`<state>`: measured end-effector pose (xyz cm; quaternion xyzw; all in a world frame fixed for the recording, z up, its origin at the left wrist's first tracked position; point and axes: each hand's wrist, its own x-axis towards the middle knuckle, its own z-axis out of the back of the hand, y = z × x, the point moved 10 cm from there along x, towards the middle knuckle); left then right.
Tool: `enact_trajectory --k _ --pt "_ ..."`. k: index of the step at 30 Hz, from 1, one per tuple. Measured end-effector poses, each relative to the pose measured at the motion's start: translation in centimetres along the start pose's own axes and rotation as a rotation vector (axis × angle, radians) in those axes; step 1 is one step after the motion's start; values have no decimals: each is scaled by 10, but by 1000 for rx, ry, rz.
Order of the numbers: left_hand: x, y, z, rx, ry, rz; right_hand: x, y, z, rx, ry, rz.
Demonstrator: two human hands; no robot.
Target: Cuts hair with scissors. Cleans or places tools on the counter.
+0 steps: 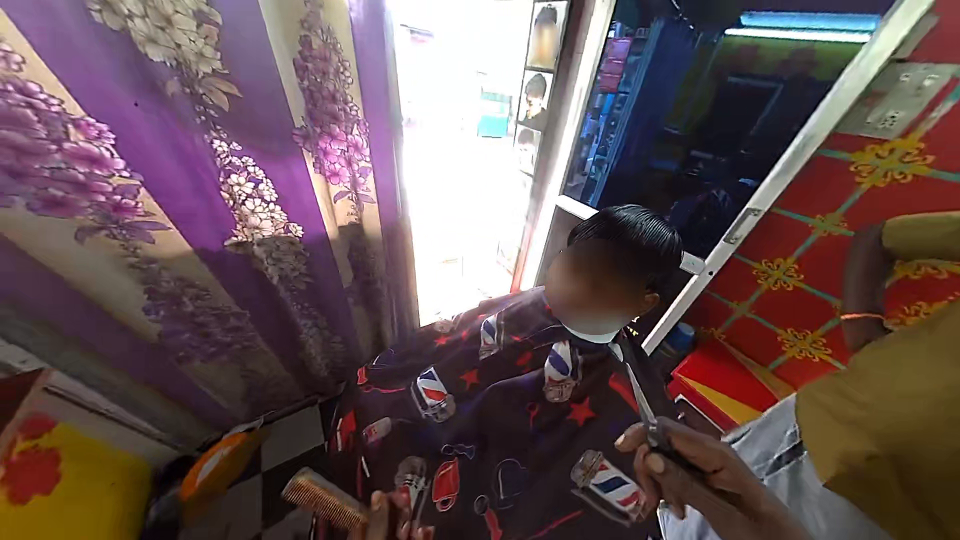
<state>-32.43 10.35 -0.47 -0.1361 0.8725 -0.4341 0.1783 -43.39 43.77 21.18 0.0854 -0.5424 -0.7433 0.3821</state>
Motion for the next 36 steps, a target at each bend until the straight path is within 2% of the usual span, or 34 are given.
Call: enact_trajectory --k 2,5,7,9,11,14,18,22,26,31,36 --pt "1 18 -36 -88 -76 55 2 -20 50 -180 34 -100" --pt "2 33 -76 -90 -109 81 14 -41 103 -405 244 -231" --pt "-2 33 -87 -53 -94 50 23 -36 112 -356 454 -276" --pt "-9 30 -87 -9 -115 26 32 -22 104 -175 666 -361" --pt "-14 28 -77 28 -180 18 44 -11 100 -79 775 -432" --pt "-19 29 -55 81 -247 16 62 -19 111 -102 721 -441" --pt "-22 34 -27 99 -267 45 79 -21 126 -309 580 -236" --pt "-22 41 -13 93 -254 58 84 -22 133 -461 483 -238" --pt "-29 52 -7 82 -290 98 83 -43 118 -373 468 -280" --pt "-36 62 -9 80 -279 159 86 -56 112 -403 437 -273" --pt "-35 57 -9 108 -285 162 90 -49 121 -400 450 -289"
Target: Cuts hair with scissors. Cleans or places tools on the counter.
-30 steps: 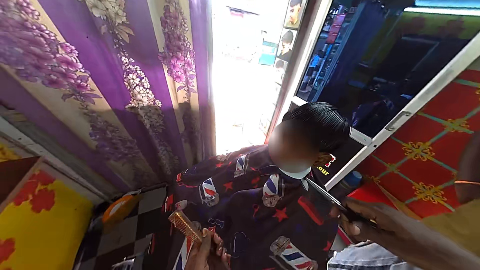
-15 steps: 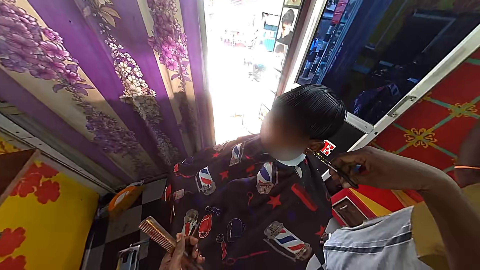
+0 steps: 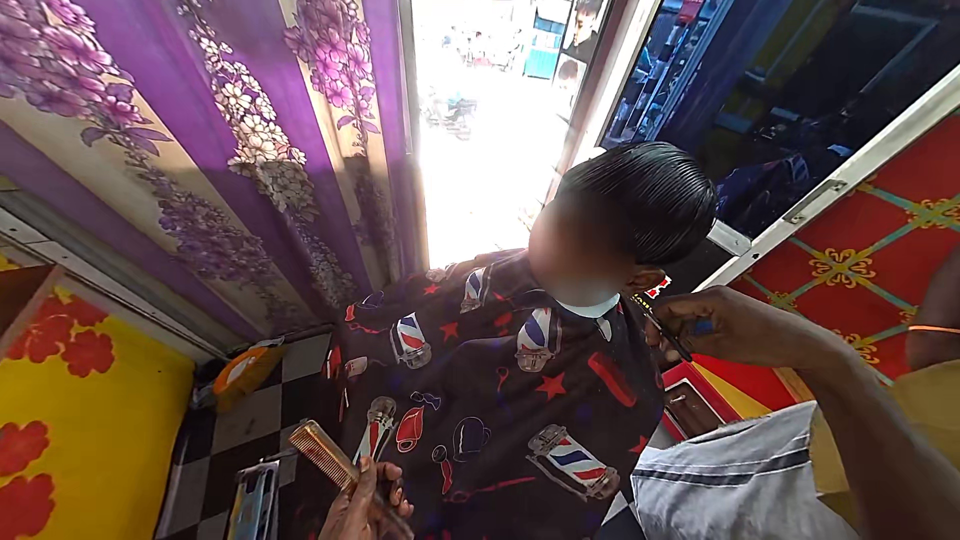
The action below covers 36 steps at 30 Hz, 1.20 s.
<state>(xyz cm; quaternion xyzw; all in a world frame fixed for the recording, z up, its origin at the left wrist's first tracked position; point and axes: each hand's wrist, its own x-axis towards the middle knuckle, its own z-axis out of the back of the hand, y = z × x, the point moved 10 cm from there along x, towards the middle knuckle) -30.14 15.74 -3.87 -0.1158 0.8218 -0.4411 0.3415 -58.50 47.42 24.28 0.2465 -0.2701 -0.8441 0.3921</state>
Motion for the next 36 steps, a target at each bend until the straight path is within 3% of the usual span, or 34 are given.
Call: enact_trajectory --k 10,17,36 --pt "-5 8 -13 9 36 29 -10 29 33 -176 126 -20" --pt "-2 9 -7 -1 12 43 -13 34 42 -121 272 -31" --pt "5 18 -4 -17 22 59 -4 30 45 -131 285 -66"
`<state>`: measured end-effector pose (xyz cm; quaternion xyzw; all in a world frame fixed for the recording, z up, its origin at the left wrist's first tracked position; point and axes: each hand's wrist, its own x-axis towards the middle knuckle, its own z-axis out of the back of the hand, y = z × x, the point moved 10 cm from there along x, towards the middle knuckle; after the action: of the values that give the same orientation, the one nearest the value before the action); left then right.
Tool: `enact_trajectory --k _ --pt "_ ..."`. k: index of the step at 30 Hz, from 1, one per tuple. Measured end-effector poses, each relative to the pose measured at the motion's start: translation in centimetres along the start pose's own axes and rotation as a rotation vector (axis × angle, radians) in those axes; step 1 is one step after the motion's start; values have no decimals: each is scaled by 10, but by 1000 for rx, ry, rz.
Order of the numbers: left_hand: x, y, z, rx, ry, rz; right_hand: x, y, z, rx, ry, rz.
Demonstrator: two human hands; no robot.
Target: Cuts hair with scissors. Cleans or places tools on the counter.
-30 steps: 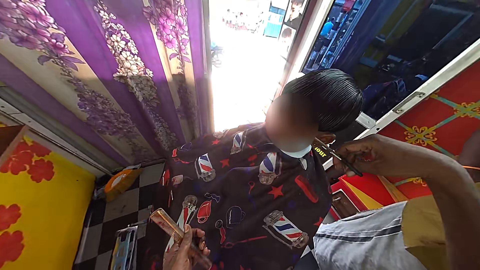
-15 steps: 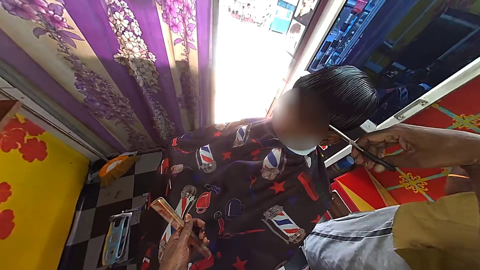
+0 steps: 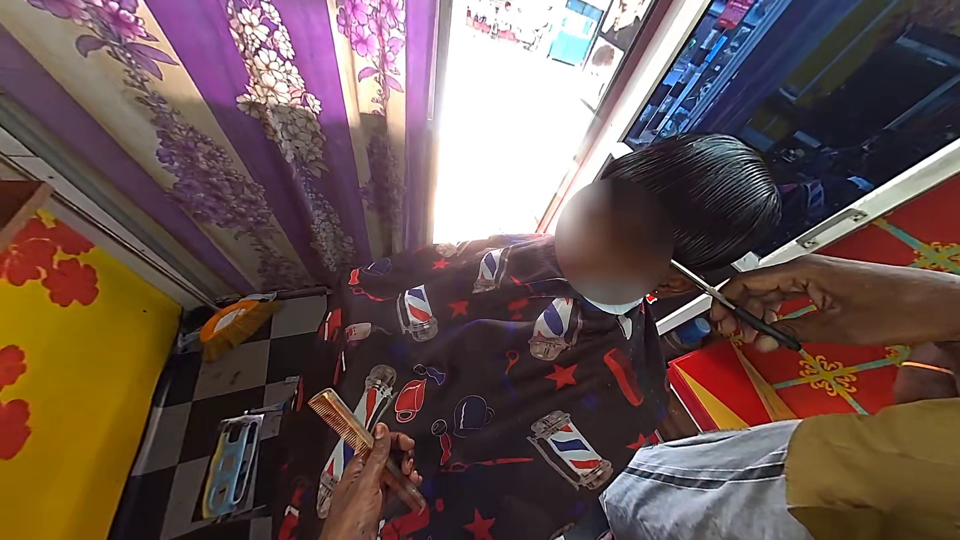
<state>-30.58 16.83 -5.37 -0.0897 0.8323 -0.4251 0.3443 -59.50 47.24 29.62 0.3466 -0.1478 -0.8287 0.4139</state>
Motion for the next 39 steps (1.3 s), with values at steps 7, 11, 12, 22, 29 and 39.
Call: enact_trajectory --k 7,11,12,22,29,39 --pt "5 4 -2 -12 22 -2 2 9 3 -37 -4 -7" --pt "4 3 -3 -18 30 -2 4 13 5 -64 -5 12" --pt "4 3 -3 -23 34 -5 5 14 6 -65 -8 -1" --pt "10 9 3 -44 43 -8 9 26 9 -62 -14 -40" --pt "10 12 4 -53 40 10 6 28 11 -68 -33 -67" --pt "14 18 8 -31 70 28 1 31 12 -167 -95 -174"
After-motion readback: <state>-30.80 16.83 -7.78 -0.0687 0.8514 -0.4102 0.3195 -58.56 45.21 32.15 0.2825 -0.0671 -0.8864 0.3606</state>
